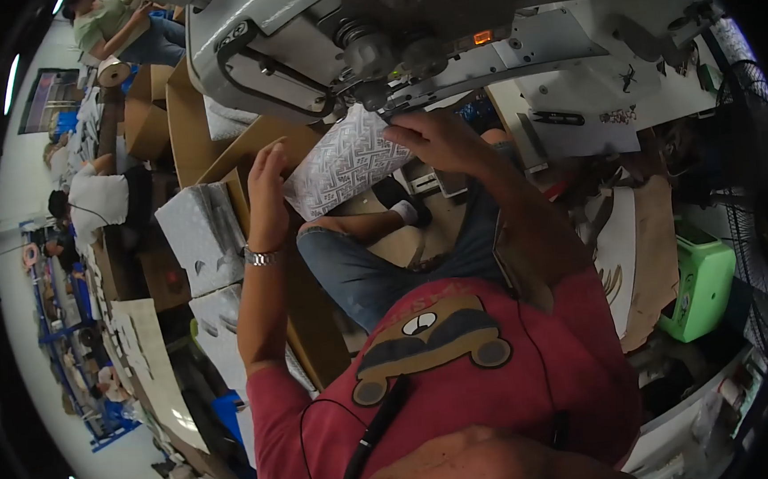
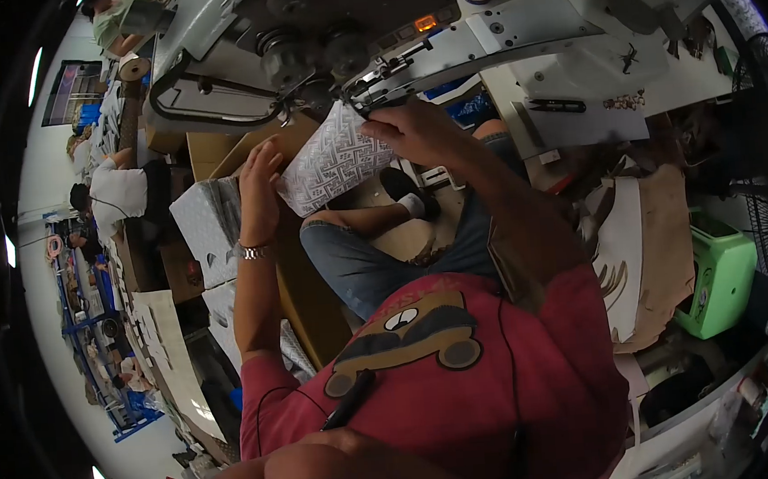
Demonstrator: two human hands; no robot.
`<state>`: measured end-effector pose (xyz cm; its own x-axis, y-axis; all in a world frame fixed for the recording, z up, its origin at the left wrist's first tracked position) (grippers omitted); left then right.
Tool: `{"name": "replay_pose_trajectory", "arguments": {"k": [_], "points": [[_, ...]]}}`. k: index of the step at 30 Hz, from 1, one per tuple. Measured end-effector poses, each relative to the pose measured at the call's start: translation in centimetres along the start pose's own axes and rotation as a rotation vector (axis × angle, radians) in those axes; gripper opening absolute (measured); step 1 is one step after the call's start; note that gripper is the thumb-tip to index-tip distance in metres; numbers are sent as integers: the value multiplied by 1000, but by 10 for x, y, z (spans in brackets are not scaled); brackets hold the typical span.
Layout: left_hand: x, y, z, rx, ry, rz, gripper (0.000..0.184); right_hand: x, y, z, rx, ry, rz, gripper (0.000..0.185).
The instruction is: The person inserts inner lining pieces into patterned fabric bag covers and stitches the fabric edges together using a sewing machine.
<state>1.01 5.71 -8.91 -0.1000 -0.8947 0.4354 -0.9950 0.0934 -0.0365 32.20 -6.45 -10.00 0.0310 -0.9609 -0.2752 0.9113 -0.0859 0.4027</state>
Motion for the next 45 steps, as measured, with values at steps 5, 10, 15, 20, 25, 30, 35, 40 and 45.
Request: {"name": "replay_pose_trajectory", "arguments": {"k": [5,10,15,20,25,30,35,40,45], "points": [[55,-101,1,-708,-684,188,45,8,-19,-12,44,380,-242,26],[63,-117,-6,-832,-780,63,40,24,-35,5,48,106,-283,29],[65,-121,-15,-922,-976,-21,37,21,-35,10,22,47,-207,34],[61,-122,-46,-1245,-714,14,35,-1,-38,2,-128,-109,-189,46],[22,-114,-64,-1180,-576,278,39,-16,-35,11,-224,-249,-211,50],[47,-93,-74,-1197,-542,281,38,-15,-40,15,-505,-314,-313,51],[41,13,3,-526,-843,-153,61,-13,-40,1,-496,-273,-315,50],[31,14,75,14,-659,113,70,3,-27,0,-444,-213,-160,42],[34,10,52,-140,-704,33,73,34,4,0,-365,-252,28,33]]}}
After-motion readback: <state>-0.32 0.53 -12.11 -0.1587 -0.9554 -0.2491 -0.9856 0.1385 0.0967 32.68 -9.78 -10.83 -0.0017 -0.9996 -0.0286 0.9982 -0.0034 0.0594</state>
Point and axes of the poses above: each hand's wrist, its own x-axis away from the middle knuckle, its own y-axis out of the back of the hand, z = x × y, the point moved 1 cm from there along -x, towards the middle knuckle, and after that the axes turned 4 degrees about y, right-handed, at the moved point
